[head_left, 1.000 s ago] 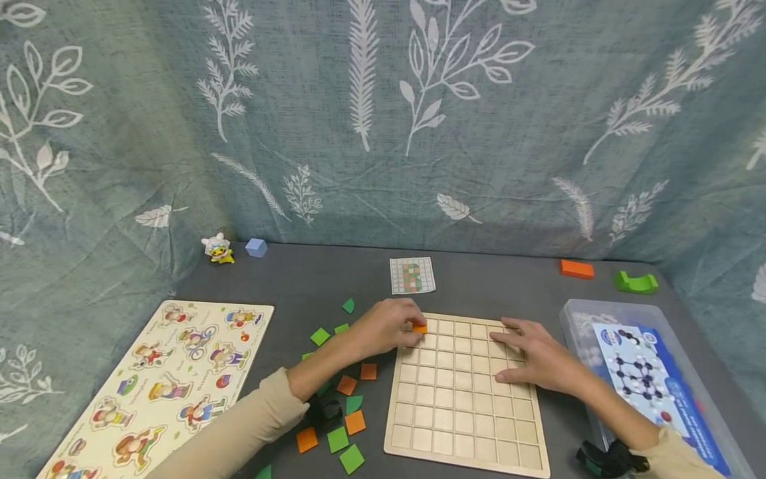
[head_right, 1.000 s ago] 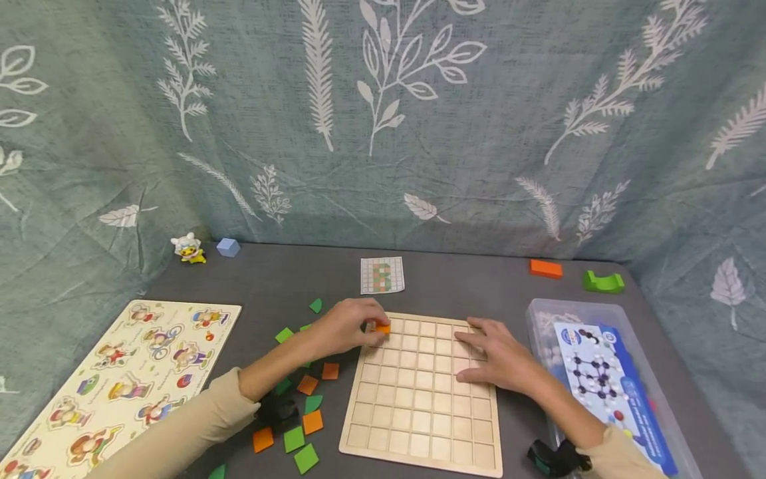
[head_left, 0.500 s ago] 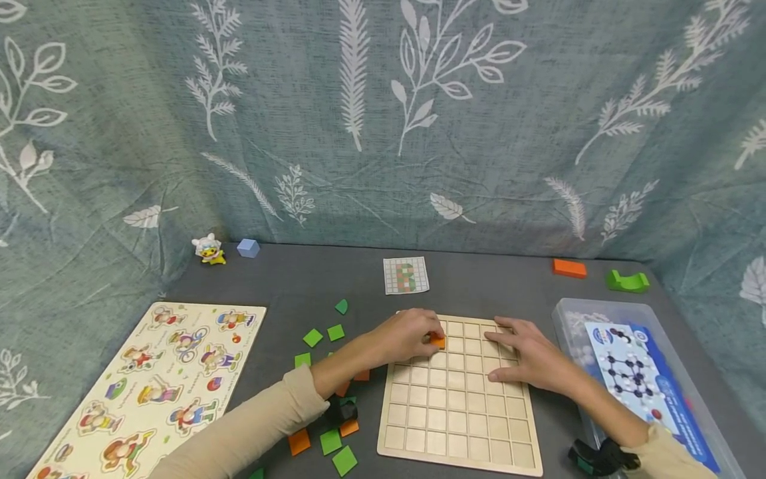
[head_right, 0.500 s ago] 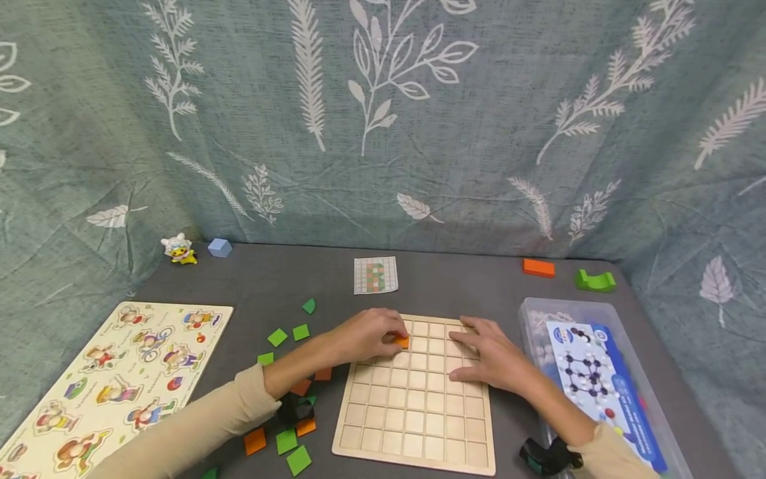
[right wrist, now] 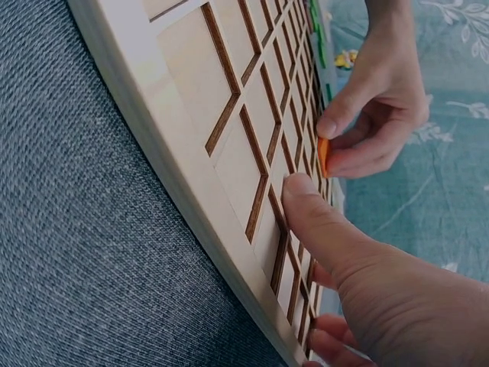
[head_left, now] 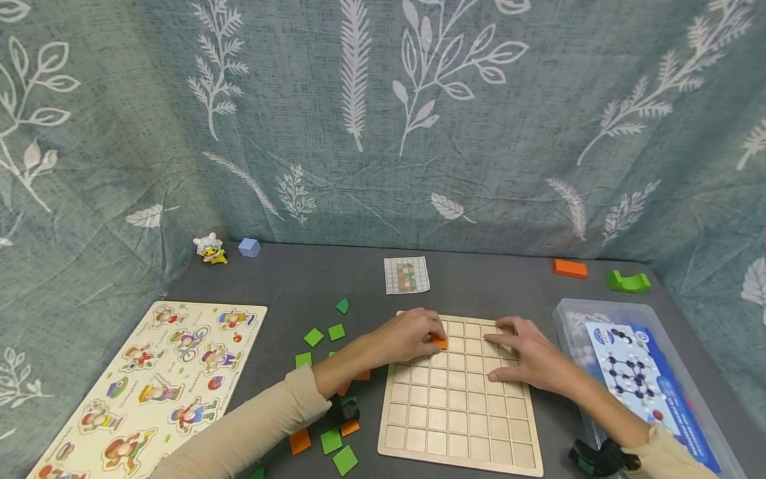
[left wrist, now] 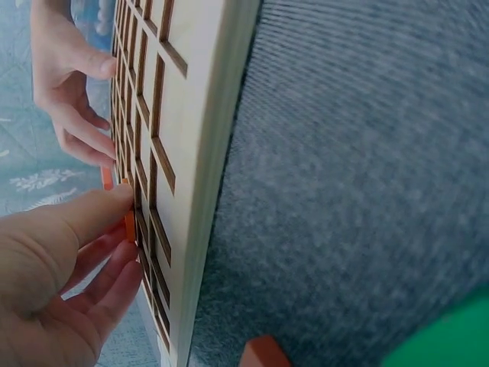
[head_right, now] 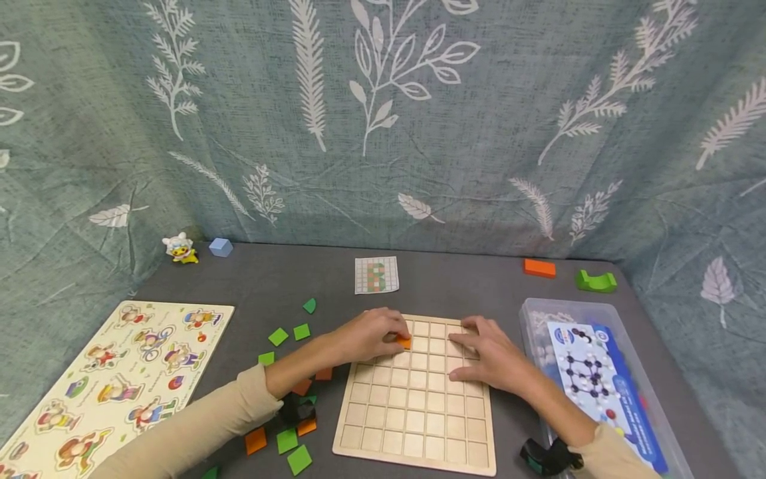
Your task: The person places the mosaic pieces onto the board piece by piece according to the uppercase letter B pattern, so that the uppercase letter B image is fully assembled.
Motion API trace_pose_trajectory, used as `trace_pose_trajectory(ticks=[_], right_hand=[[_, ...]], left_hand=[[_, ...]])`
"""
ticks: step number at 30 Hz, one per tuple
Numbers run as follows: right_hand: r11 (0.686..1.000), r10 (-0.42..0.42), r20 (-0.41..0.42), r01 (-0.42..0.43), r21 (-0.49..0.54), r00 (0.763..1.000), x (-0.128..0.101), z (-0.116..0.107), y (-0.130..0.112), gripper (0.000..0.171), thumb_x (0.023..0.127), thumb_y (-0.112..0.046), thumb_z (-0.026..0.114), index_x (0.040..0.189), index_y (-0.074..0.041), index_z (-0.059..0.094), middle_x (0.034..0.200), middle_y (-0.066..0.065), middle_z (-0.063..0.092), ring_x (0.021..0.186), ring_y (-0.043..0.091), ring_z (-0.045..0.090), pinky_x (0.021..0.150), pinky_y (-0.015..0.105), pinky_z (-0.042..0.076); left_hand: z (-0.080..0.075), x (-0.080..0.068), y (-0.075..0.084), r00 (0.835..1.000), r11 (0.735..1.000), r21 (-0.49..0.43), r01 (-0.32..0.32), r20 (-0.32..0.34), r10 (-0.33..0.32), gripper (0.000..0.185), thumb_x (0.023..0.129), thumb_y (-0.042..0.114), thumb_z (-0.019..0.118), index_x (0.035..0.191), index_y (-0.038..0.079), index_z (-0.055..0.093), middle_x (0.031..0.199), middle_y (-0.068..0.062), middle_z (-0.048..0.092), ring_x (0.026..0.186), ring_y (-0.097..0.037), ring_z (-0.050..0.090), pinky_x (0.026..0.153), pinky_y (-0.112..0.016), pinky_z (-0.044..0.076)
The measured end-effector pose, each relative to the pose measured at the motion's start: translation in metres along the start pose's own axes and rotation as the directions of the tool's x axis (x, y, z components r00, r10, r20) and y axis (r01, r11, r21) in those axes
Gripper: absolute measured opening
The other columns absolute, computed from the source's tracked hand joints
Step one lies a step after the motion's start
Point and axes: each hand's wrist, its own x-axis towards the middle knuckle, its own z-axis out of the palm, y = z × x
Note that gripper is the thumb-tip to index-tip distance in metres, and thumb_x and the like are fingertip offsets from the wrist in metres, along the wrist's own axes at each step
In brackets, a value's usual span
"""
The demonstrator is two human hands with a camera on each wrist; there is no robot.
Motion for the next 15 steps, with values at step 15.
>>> trace_pose_trajectory(ticks=[15], right_hand=[[1.000,-0.019,-0.047,0.020,0.011,0.999,0.0013,0.0028,0.0037,0.053,0.076,-0.035,0.081,0.120,-0.010,0.069,0.112,0.011,0.053,0.095,0.019,0.047,0.075,0.032,0.038]], left_hand=[[0.0017,-0.0028,0.0024,1.000,1.000,0.000,0.026,-0.005,-0.026,0.020,0.092,0.020,0.067,0.108,0.010,0.073,0.109,-0.004,0.065,0.096,-0.016,0.059,0.078,-0.020,0.048]])
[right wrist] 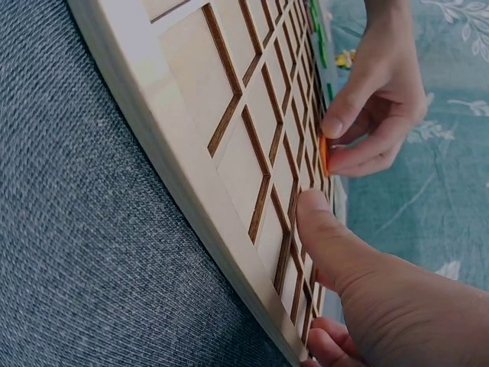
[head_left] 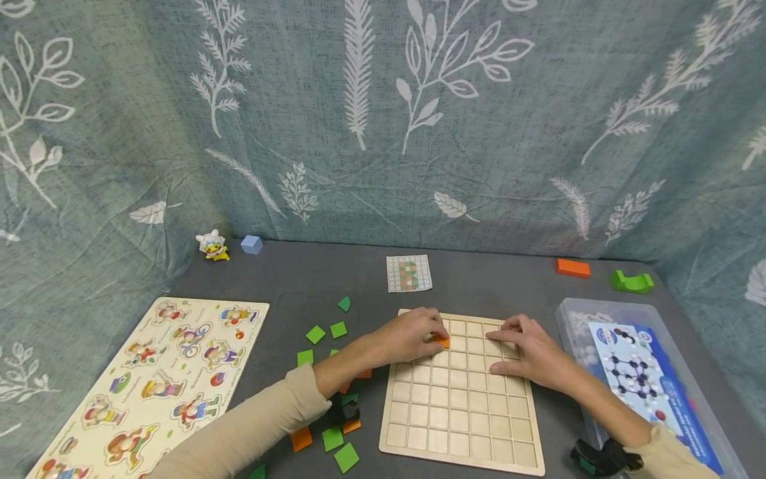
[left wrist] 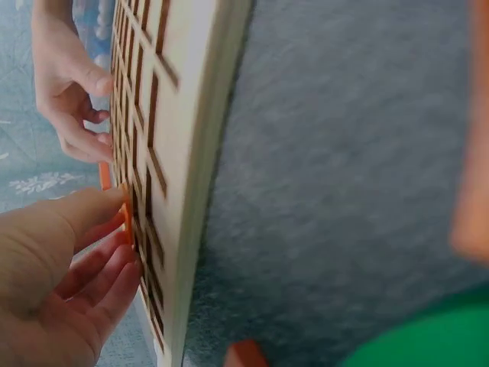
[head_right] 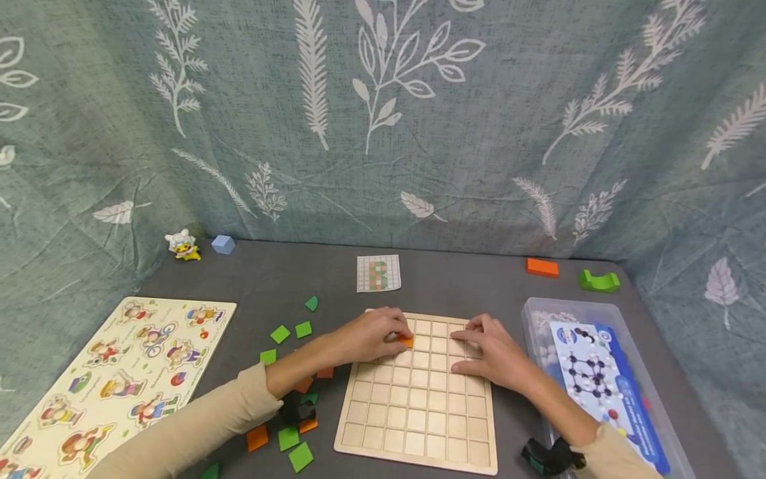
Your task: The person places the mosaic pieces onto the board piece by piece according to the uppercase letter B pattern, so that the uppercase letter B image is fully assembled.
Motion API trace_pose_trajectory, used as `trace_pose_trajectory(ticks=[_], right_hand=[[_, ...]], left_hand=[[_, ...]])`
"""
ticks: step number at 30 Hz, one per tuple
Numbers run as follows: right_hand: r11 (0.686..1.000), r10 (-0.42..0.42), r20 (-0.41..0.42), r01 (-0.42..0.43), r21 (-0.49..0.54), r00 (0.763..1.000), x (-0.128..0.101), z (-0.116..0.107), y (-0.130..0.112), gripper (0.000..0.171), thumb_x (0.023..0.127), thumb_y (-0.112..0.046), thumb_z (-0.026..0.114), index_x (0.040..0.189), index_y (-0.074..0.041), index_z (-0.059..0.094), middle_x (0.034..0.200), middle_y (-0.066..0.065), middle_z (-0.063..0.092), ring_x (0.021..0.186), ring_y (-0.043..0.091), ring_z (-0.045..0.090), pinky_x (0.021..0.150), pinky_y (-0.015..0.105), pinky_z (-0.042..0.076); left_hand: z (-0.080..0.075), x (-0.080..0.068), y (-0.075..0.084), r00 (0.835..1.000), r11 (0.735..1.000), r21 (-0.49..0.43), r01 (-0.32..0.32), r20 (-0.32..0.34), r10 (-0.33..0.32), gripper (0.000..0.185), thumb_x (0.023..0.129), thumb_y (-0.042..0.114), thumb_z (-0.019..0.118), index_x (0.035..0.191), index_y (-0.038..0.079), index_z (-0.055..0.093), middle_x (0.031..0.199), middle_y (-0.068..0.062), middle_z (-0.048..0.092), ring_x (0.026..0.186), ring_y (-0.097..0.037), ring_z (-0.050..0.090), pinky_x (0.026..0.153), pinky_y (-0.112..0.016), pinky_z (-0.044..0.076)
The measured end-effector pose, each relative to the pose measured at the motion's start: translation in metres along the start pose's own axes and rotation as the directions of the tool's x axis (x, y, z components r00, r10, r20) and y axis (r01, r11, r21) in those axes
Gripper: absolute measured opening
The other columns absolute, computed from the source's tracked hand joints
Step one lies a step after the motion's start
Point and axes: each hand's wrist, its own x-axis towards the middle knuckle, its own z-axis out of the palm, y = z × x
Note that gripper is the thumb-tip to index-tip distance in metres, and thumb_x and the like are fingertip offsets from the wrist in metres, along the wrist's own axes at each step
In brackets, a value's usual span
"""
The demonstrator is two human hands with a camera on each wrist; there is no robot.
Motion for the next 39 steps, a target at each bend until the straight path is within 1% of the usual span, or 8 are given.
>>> trace_pose_trajectory(ticks=[6,9,12,15,19,24,32,39], right_hand=[[1.000,0.006,0.007,-0.006,0.030,1.000,0.000,0.000,0.002,0.047,0.080,-0.030,0.079,0.121,-0.011,0.068,0.112,0.010,0.053,0.095,0.017,0.045,0.075,0.031,0.037],[0.999,-0.006,-0.011,0.006,0.042,1.000,0.000,0.000,0.002,0.043,0.080,-0.027,0.079,0.119,-0.011,0.069,0.111,0.010,0.054,0.093,0.017,0.045,0.074,0.031,0.037],[0.999,-0.012,-0.028,0.013,0.052,1.000,0.000,-0.001,0.002,0.041,0.080,-0.024,0.079,0.118,-0.010,0.070,0.110,0.010,0.054,0.093,0.017,0.046,0.073,0.031,0.037],[0.998,-0.006,-0.026,0.007,0.056,1.000,0.000,-0.001,0.002,0.041,0.081,-0.025,0.079,0.118,-0.011,0.070,0.111,0.009,0.054,0.094,0.018,0.046,0.074,0.031,0.038],[0.998,0.007,-0.016,-0.006,0.055,1.000,0.000,-0.002,0.001,0.040,0.081,-0.027,0.078,0.118,-0.013,0.069,0.112,0.009,0.054,0.095,0.018,0.047,0.075,0.032,0.038],[0.998,0.017,-0.010,-0.016,0.062,1.000,-0.001,-0.003,0.002,0.040,0.082,-0.027,0.078,0.118,-0.013,0.069,0.113,0.010,0.054,0.095,0.019,0.047,0.075,0.033,0.038],[0.996,0.027,-0.014,-0.026,0.082,1.000,-0.001,-0.001,0.003,0.040,0.081,-0.025,0.078,0.117,-0.012,0.070,0.112,0.011,0.054,0.096,0.021,0.047,0.076,0.034,0.039],[0.990,0.044,-0.008,-0.042,0.131,0.999,0.000,-0.004,0.002,0.037,0.082,-0.022,0.077,0.116,-0.011,0.070,0.112,0.012,0.053,0.097,0.022,0.049,0.076,0.035,0.041]], left_hand=[[0.000,-0.011,-0.002,0.997,1.000,-0.011,-0.022,-0.073,0.021,0.022,0.094,0.017,0.063,0.114,0.010,0.070,0.114,-0.005,0.063,0.096,-0.018,0.055,0.078,-0.024,0.046],[-0.006,-0.028,-0.010,0.994,0.997,-0.079,-0.006,-0.113,-0.003,0.022,0.096,0.017,0.060,0.114,0.009,0.069,0.114,-0.005,0.063,0.098,-0.019,0.057,0.080,-0.027,0.048],[-0.019,-0.053,-0.023,0.986,0.990,-0.126,0.058,-0.147,-0.076,0.024,0.096,0.018,0.061,0.116,0.008,0.068,0.115,-0.006,0.063,0.102,-0.021,0.059,0.083,-0.032,0.050],[-0.033,-0.083,-0.041,0.967,0.980,-0.137,0.141,-0.194,-0.167,0.025,0.094,0.016,0.063,0.117,0.007,0.068,0.114,-0.007,0.064,0.100,-0.022,0.061,0.083,-0.036,0.051],[-0.046,-0.124,-0.061,0.921,0.950,-0.178,0.256,-0.254,-0.295,0.025,0.090,0.010,0.067,0.115,0.006,0.068,0.112,-0.008,0.065,0.095,-0.023,0.062,0.080,-0.038,0.052],[-0.051,-0.160,-0.074,0.886,0.929,-0.185,0.322,-0.287,-0.364,0.026,0.087,0.005,0.069,0.113,0.004,0.068,0.109,-0.009,0.066,0.097,-0.027,0.064,0.080,-0.037,0.055],[-0.047,-0.174,-0.081,0.879,0.915,-0.220,0.338,-0.273,-0.390,0.027,0.087,0.006,0.070,0.114,0.003,0.067,0.110,-0.010,0.066,0.096,-0.026,0.064,0.077,-0.030,0.056],[-0.048,-0.175,-0.083,0.894,0.906,-0.254,0.338,-0.214,-0.394,0.030,0.089,0.010,0.068,0.118,0.003,0.065,0.113,-0.011,0.065,0.097,-0.025,0.062,0.080,-0.029,0.054]])
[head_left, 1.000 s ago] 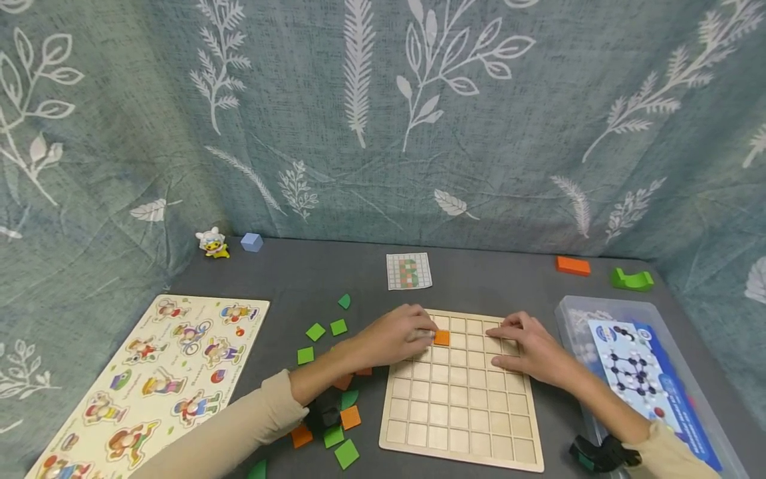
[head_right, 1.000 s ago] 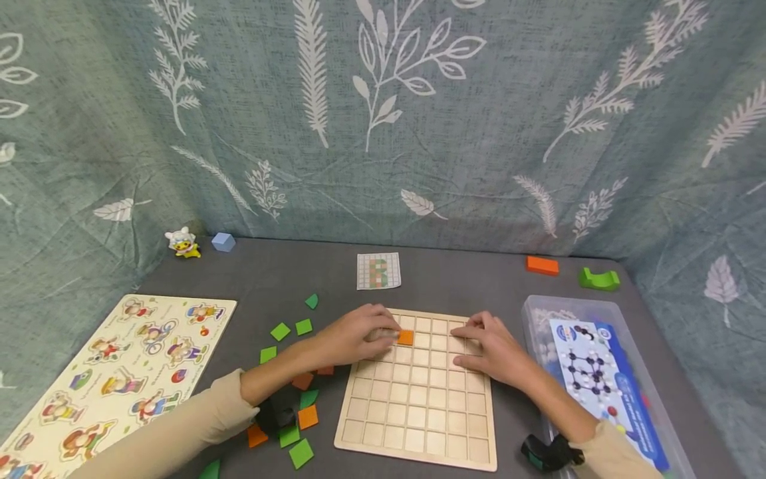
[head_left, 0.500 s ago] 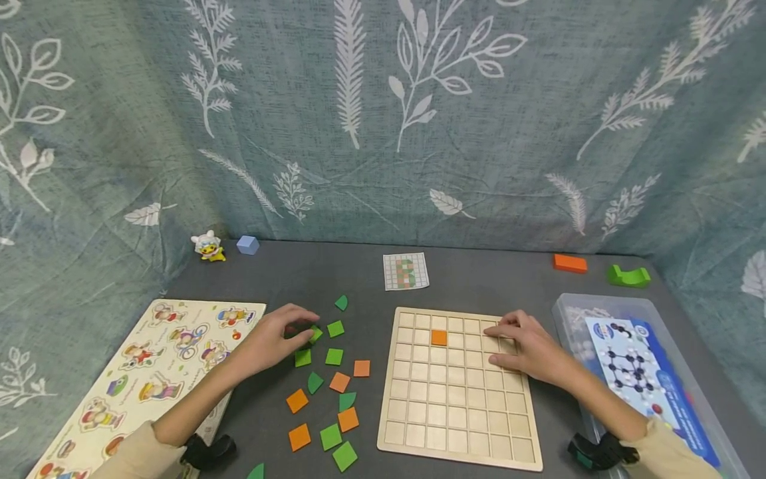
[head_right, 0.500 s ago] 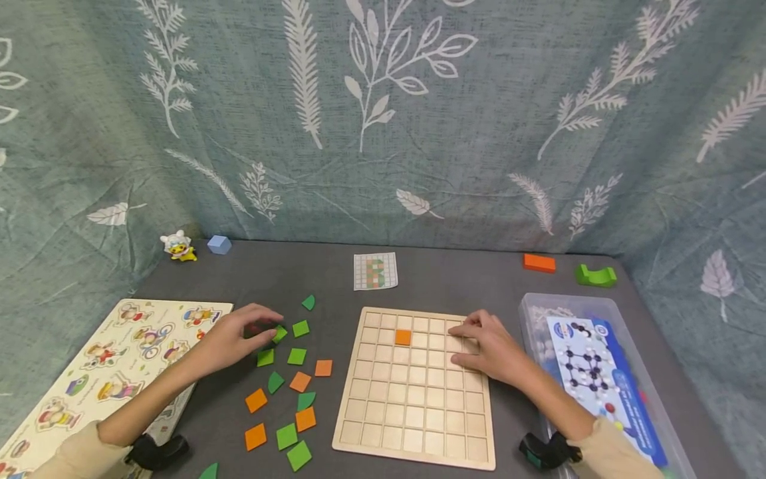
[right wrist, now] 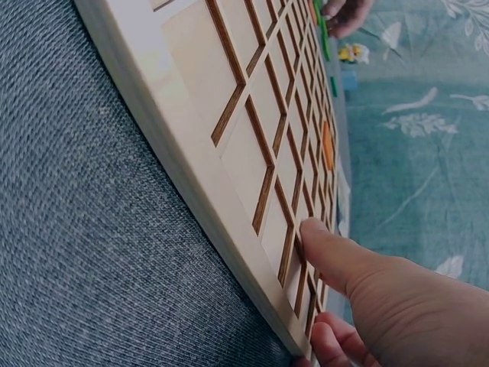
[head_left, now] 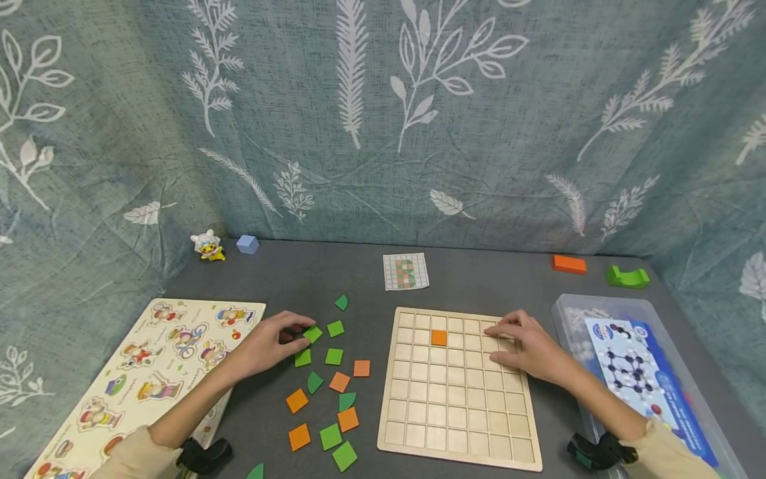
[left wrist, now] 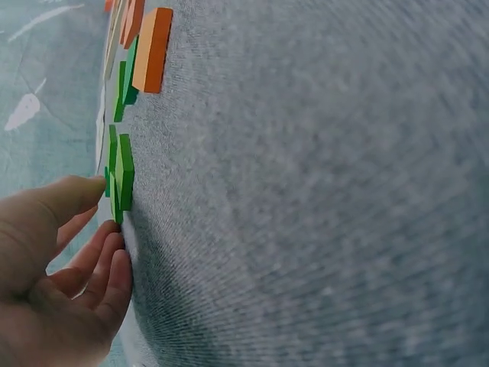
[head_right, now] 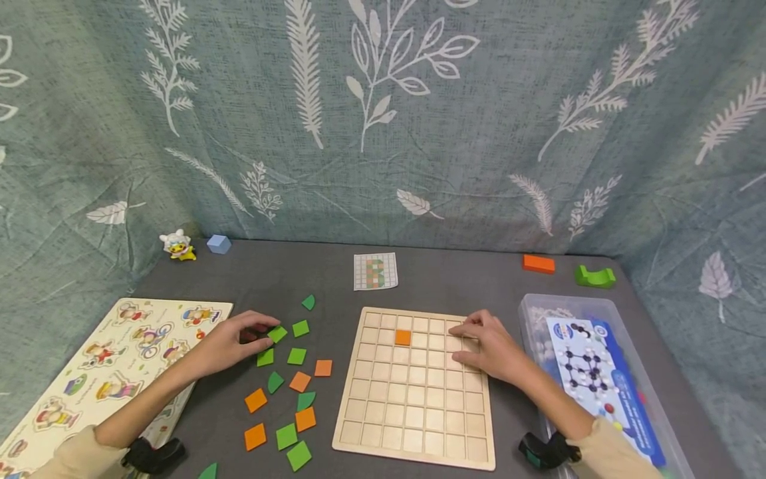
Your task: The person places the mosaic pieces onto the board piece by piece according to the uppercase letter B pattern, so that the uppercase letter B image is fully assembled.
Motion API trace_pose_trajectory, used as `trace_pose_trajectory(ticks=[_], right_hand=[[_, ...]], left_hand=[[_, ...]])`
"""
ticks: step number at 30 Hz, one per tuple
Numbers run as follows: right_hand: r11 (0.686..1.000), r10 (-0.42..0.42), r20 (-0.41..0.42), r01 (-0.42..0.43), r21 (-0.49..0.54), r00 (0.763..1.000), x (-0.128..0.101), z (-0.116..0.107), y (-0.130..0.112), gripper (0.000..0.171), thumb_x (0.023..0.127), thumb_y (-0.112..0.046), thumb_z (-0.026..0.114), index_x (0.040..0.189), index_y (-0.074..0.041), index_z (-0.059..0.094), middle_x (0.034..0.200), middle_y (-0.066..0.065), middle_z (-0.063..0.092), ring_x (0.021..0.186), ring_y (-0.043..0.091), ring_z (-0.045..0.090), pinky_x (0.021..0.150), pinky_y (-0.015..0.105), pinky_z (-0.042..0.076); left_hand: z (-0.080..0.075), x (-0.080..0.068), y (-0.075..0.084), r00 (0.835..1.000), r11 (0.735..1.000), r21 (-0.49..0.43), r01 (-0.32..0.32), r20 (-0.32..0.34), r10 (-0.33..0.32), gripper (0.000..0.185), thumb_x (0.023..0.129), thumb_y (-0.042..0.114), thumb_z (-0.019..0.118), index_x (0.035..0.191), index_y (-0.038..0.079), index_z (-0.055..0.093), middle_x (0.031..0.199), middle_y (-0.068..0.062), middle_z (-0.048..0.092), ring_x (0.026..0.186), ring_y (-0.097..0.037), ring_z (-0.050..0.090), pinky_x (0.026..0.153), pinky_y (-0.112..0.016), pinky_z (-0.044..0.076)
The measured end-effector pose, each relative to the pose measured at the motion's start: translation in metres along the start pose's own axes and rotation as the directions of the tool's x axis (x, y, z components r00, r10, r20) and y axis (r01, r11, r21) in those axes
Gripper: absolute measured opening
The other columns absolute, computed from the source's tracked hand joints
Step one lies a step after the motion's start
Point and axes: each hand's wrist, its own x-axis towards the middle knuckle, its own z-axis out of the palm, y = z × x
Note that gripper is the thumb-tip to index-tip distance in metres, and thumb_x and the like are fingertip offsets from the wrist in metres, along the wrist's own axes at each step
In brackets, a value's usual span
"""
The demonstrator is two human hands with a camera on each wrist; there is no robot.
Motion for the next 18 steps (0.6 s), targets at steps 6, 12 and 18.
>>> trace_pose_trajectory(ticks=[6,12,18], right_hand=[[1.000,0.014,0.007,-0.014,0.021,1.000,0.0003,-0.0006,-0.0010,0.036,0.083,-0.021,0.077,0.117,-0.011,0.070,0.114,0.014,0.053,0.100,0.025,0.049,0.078,0.037,0.042],[0.999,0.022,0.007,-0.022,0.027,1.000,0.0006,0.0003,-0.0007,0.036,0.082,-0.019,0.077,0.117,-0.010,0.070,0.115,0.015,0.052,0.100,0.026,0.049,0.079,0.038,0.042],[0.999,0.036,0.008,-0.037,0.031,0.999,0.0005,0.0001,-0.0010,0.037,0.082,-0.019,0.077,0.117,-0.009,0.069,0.115,0.015,0.052,0.101,0.027,0.050,0.079,0.039,0.042]], left_hand=[[-0.0006,0.0016,-0.0044,1.000,1.000,-0.006,-0.018,0.020,0.018,0.030,0.089,0.010,0.068,0.119,0.004,0.066,0.112,-0.011,0.065,0.096,-0.024,0.061,0.079,-0.027,0.053],[-0.0008,0.0034,-0.0056,0.999,1.000,-0.013,-0.016,0.036,0.017,0.030,0.090,0.011,0.068,0.119,0.005,0.066,0.112,-0.011,0.065,0.097,-0.025,0.062,0.079,-0.027,0.053],[0.0001,0.0091,-0.0076,0.996,0.999,-0.003,-0.051,0.072,0.051,0.030,0.087,0.010,0.071,0.116,0.003,0.068,0.108,-0.011,0.061,0.085,-0.014,0.057,0.072,-0.024,0.051]])
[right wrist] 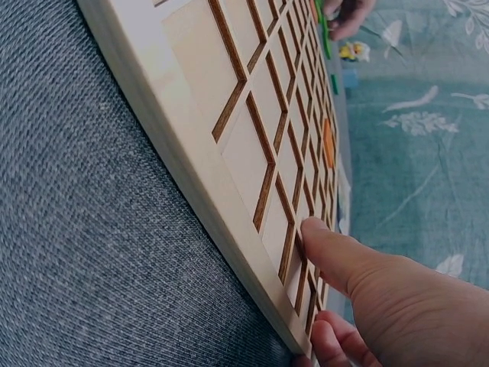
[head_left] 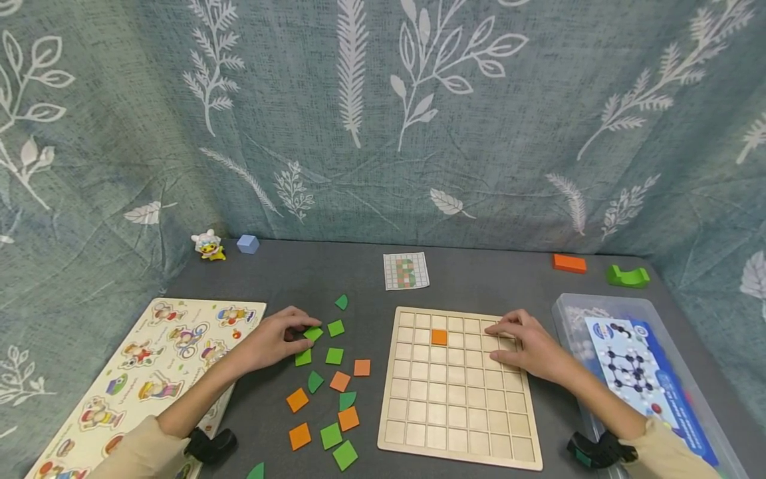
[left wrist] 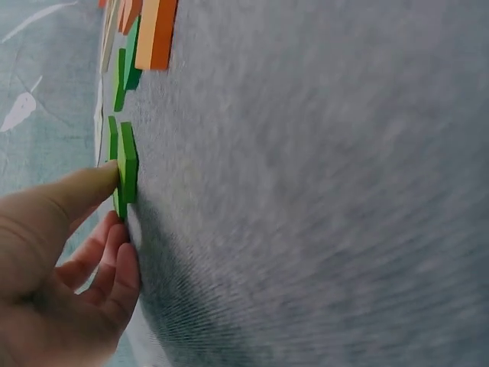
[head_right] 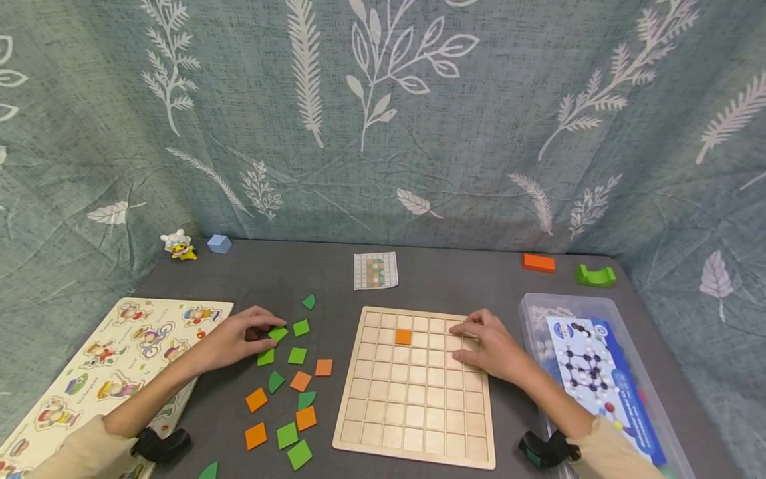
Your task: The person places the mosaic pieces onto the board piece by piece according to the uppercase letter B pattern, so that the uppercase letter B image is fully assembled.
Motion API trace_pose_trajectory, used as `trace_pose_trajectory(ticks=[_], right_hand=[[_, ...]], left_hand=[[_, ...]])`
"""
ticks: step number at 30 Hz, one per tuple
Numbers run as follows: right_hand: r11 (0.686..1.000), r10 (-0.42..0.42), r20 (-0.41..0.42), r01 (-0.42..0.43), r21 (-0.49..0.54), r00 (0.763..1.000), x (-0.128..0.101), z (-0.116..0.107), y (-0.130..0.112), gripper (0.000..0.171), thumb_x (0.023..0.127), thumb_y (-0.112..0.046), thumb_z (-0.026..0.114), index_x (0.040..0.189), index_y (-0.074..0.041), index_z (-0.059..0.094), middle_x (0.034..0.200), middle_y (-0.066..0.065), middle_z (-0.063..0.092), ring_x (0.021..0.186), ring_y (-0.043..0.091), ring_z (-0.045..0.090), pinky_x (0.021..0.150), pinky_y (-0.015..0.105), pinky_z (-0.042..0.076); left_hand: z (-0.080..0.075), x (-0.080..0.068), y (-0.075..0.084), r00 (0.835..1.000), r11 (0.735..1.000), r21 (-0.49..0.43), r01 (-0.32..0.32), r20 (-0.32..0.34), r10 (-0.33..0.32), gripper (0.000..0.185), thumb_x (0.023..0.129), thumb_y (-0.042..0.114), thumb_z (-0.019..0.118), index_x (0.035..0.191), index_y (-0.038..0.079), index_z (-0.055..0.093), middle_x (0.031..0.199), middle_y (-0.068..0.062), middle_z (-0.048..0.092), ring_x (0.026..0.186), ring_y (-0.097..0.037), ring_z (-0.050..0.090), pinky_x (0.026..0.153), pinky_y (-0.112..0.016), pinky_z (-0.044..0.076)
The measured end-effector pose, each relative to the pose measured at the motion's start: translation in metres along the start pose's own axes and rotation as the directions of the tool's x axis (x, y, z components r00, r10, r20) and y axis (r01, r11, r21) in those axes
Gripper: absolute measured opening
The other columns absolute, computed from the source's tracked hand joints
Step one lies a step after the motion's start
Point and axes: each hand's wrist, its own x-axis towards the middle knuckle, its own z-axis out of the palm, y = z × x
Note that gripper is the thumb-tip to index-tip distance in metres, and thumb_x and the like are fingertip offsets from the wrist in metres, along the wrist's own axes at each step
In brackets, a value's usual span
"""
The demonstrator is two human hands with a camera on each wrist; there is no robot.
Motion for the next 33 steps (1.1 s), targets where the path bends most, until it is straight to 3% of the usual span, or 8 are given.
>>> trace_pose_trajectory(ticks=[5,12,17,20,23,29,33], right_hand=[[1.000,0.001,-0.001,-0.001,0.000,1.000,-0.001,0.000,0.001,0.036,0.082,-0.019,0.077,0.117,-0.009,0.069,0.115,0.015,0.052,0.102,0.028,0.050,0.080,0.039,0.042],[1.000,-0.002,-0.001,0.002,0.004,1.000,-0.002,0.001,0.004,0.036,0.083,-0.019,0.077,0.117,-0.010,0.069,0.115,0.015,0.052,0.101,0.026,0.049,0.079,0.038,0.042],[1.000,-0.007,-0.005,0.007,0.001,1.000,-0.001,0.003,0.006,0.037,0.082,-0.020,0.077,0.117,-0.010,0.069,0.114,0.015,0.052,0.100,0.026,0.049,0.079,0.037,0.042],[1.000,-0.008,-0.005,0.008,-0.001,1.000,0.000,0.003,0.008,0.037,0.082,-0.020,0.077,0.117,-0.009,0.069,0.113,0.014,0.052,0.100,0.025,0.049,0.079,0.037,0.042],[1.000,-0.008,-0.004,0.008,-0.003,1.000,-0.001,0.004,0.009,0.037,0.082,-0.019,0.077,0.117,-0.009,0.069,0.113,0.014,0.053,0.099,0.024,0.049,0.078,0.036,0.041],[0.999,-0.025,-0.015,0.024,-0.020,1.000,-0.002,0.004,0.009,0.037,0.081,-0.019,0.078,0.116,-0.009,0.070,0.112,0.014,0.053,0.099,0.024,0.049,0.078,0.036,0.042],[1.000,-0.019,-0.018,0.019,-0.023,1.000,0.001,0.003,0.007,0.036,0.082,-0.021,0.077,0.116,-0.010,0.070,0.113,0.014,0.053,0.099,0.026,0.049,0.080,0.038,0.042]], left_hand=[[-0.002,0.007,-0.001,0.999,0.998,0.058,-0.014,0.046,0.011,0.029,0.086,0.012,0.073,0.113,0.004,0.070,0.103,-0.009,0.058,0.075,-0.006,0.049,0.066,-0.022,0.045],[0.001,0.011,-0.001,0.999,0.995,0.092,-0.037,0.029,0.034,0.026,0.083,0.012,0.075,0.108,0.005,0.072,0.097,-0.006,0.059,0.076,-0.009,0.050,0.066,-0.023,0.045],[0.001,0.019,0.005,0.998,0.987,0.154,-0.039,0.051,0.032,0.022,0.086,0.015,0.072,0.106,0.007,0.069,0.096,-0.003,0.057,0.078,-0.008,0.049,0.068,-0.024,0.043],[0.007,0.033,0.021,0.999,0.989,0.138,-0.045,0.022,0.042,0.022,0.087,0.017,0.071,0.107,0.008,0.069,0.096,-0.003,0.057,0.078,-0.009,0.048,0.068,-0.024,0.043],[0.026,0.055,0.050,0.996,0.990,0.104,-0.093,0.004,0.093,0.024,0.088,0.020,0.071,0.109,0.009,0.069,0.098,-0.003,0.058,0.078,-0.011,0.048,0.067,-0.024,0.042],[0.085,0.104,0.112,0.971,0.969,0.107,-0.225,0.113,0.213,0.028,0.090,0.028,0.069,0.111,0.009,0.069,0.098,-0.005,0.058,0.079,-0.011,0.047,0.068,-0.021,0.041],[0.110,0.126,0.136,0.969,0.964,0.142,-0.226,0.137,0.207,0.030,0.089,0.032,0.070,0.109,0.010,0.070,0.099,-0.003,0.059,0.082,-0.011,0.046,0.068,-0.020,0.040]])
